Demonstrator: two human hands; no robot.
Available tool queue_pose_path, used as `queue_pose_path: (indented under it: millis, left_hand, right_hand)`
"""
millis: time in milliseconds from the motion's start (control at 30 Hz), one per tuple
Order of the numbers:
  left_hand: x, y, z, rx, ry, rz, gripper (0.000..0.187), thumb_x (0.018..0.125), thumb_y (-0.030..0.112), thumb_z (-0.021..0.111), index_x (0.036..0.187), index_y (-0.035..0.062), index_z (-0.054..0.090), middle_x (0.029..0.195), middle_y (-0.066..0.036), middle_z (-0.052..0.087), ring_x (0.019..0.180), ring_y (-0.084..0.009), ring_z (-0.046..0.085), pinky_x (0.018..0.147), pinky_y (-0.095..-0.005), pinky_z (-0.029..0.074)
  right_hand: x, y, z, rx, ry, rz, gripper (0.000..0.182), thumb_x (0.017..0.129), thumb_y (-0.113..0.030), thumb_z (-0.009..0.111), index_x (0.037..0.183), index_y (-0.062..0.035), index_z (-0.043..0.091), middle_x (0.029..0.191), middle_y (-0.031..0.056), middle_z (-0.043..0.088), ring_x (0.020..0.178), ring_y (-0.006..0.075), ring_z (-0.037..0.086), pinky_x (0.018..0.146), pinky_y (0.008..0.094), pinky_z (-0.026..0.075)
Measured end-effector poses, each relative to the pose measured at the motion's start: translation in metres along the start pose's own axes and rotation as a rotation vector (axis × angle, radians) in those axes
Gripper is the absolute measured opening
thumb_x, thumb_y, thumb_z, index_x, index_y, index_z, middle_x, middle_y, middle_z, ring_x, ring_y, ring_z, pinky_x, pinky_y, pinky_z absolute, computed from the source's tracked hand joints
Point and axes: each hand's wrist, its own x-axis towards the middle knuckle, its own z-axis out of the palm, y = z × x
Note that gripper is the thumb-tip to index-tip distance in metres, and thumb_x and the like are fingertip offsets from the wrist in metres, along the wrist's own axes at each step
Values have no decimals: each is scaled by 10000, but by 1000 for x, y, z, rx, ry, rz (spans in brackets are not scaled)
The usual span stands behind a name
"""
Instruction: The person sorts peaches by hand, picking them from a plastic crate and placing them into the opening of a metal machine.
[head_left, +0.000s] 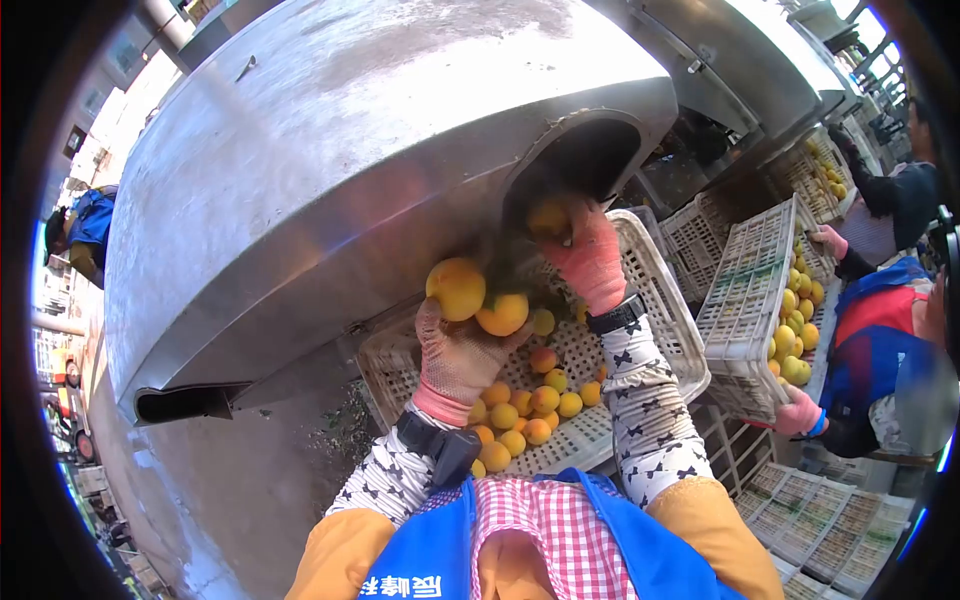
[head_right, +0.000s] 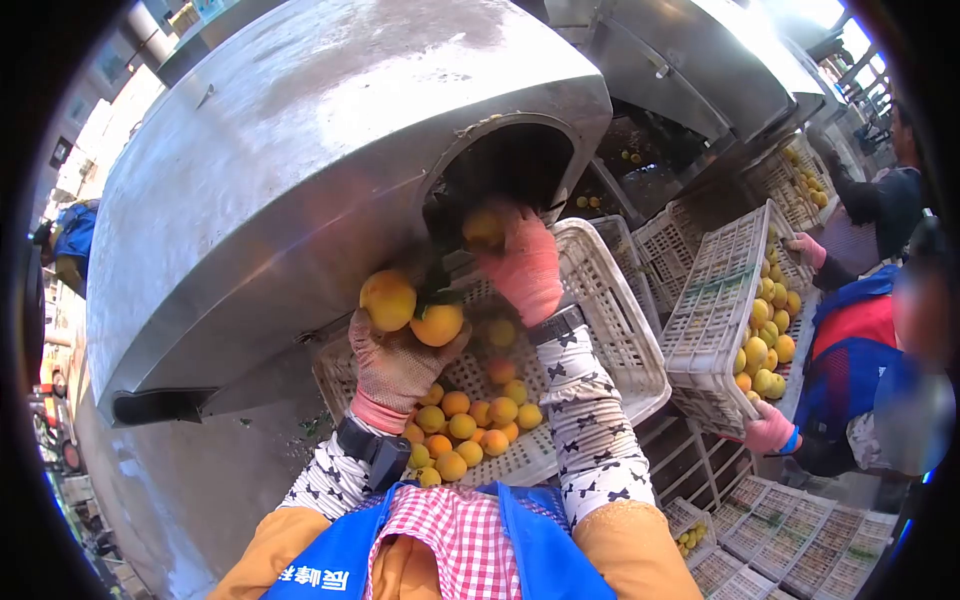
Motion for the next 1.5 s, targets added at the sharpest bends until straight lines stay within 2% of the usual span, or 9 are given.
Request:
queue_pose_path:
  millis: [467,533,667,800,867,1100,1167,1400,1500]
  left_hand:
    - [-9,2,-12,-160,-30,-66,845,764,637,704,1422,171,450,1472,-91,419,1370,-321,406,1136,-586,322]
    - [-7,2,-13,-165,-68,-61,884,777,646,675,1459,154,403,1494,-122,397,1382,-356,391,1141,-594,312]
    - [1,-4,9,40,-9,65,891,787,644,652,1473,134,403,1487,-131,427,1385,-341,401,1149,-554,318]
    - [6,-1,7,2,-71,104,857,783,632,660,1443,128,451,1462,-109,468,1376,-316,418,1168,-519,311]
    - [0,6,4,-90,-23,47,801,767,516,720,1413,113,470,1448,-113,474,1348,-302,440,1169,-486,311]
    - [-2,7,-2,-36,-226,-159,577,782,148,630,1332,6,531,1326,-152,580,1238,-314,540,1120,-461,367]
    - [1,1,-6,-41,-197,-127,578,778,132,628,1335,13,529,1324,-141,581,1225,-309,545,1099,-456,387]
    - [10,3,-18,233,-122,-20,563,806,108,630,1354,52,516,1289,-95,587,1223,-256,532,1084,-420,384]
    - [12,-1,-15,91,-99,5,558,855,129,631,1386,32,493,1330,-154,562,1240,-316,532,1108,-479,375]
  right_hand:
    - [38,6,31,-433,46,32,611,732,-264,808,1236,-31,554,1124,233,586,994,389,617,837,452,531]
    - [18,-36,-14,81,88,19,768,697,-332,839,1319,-4,529,1157,242,592,1065,374,616,898,424,524]
    - [-56,-45,-20,215,-406,136,825,702,-292,859,1361,54,503,1245,220,586,1161,319,599,1008,358,478]
    - [-70,-47,-23,448,-353,315,793,729,-241,831,1383,53,492,1238,185,589,1161,266,592,1015,361,469]
    - [-67,-53,-33,1111,-192,575,764,753,-209,789,1401,56,482,1241,154,586,1172,237,578,1036,361,448]
    - [-59,-42,-40,416,-277,183,798,727,-222,803,1418,11,481,1305,176,538,1204,306,546,1046,396,437]
    - [-56,-50,-33,-4,-211,56,792,676,-229,839,1381,-40,530,1213,239,569,1100,394,578,960,430,495]
    - [-2,-7,-1,-135,99,-78,671,745,-250,817,1317,-14,558,1115,220,627,989,389,620,876,443,511]
    - [31,43,43,-543,-180,-122,644,775,-271,800,1307,-9,548,1130,236,606,991,416,601,868,451,508]
